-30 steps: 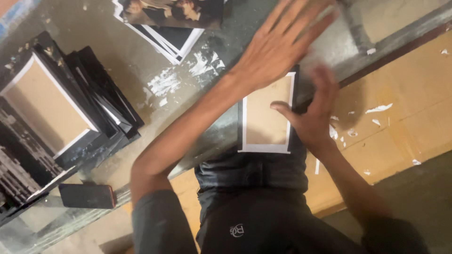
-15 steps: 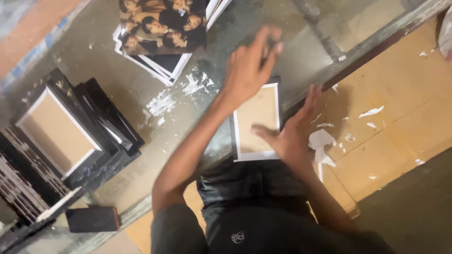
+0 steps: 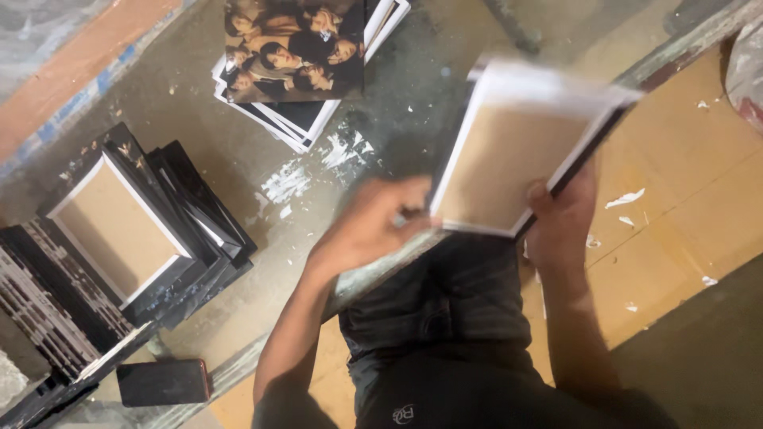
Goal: The person assembles photo frames by hand, placing a backing board into a frame and pressing the edges to secure it. They handle multiple frames sequentially, picking up a new frame, inserting the board, and smoothing the edges before moving to the next one.
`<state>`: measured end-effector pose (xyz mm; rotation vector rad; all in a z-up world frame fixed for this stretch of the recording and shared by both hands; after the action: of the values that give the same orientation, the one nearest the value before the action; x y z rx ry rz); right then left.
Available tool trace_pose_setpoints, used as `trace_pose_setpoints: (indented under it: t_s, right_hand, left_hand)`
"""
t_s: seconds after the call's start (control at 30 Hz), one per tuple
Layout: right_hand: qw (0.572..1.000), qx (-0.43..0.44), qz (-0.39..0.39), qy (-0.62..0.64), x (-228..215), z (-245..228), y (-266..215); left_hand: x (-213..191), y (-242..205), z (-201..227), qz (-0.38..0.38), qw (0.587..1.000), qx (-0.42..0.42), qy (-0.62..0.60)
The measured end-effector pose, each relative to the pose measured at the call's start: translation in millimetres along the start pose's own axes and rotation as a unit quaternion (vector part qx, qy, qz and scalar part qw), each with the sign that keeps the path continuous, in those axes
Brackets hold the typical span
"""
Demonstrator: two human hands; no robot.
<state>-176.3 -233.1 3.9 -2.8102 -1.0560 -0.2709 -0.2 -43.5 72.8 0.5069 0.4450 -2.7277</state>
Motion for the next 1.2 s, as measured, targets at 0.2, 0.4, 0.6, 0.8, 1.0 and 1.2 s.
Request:
trace_pose_setpoints:
  t_s: [0.2,0.4,0.6,0.8,1.0,1.2]
  right_hand:
    - [0.986,-0.018,-0.161,-0.042,20,-4,10]
    - [0.994,-0.004,-0.107,-0.001,6,8,20]
    - [0.989,-0.006,-0.127,-0.081,10,-14,28]
    - [0.983,0.056,-0.174,-0.014,22,-30,31]
    - [0.979,0.095,-0.172,-0.048,25,-24,44]
    - [0.964,0.149,-0.204,-0.083,20,-12,62]
  left_hand:
    - [29,-9,-36,0.146,0.947,0.014,-0.286]
    - [36,-3,-38,0.198,0.912,0.045,-0.356]
    - [46,6,-36,0.297,0.876,0.019,-0.38]
    - [41,12,-29,0.295,0.813,0.013,-0.502]
    - [38,19,-42,0.318,0.845,0.001,-0.429]
    - [34,30,-61,0.297,0.835,-0.019,-0.464]
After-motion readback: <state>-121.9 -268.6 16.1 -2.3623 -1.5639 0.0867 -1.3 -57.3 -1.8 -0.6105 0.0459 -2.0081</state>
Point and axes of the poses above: each hand's wrist, its own y-axis towards the middle knuckle, its own x-axis out of the palm, z = x × y, the point moved 1 cm from there along y, towards the middle knuckle, and after that the axes turned 2 degrees about -x, right-handed, at the moved point
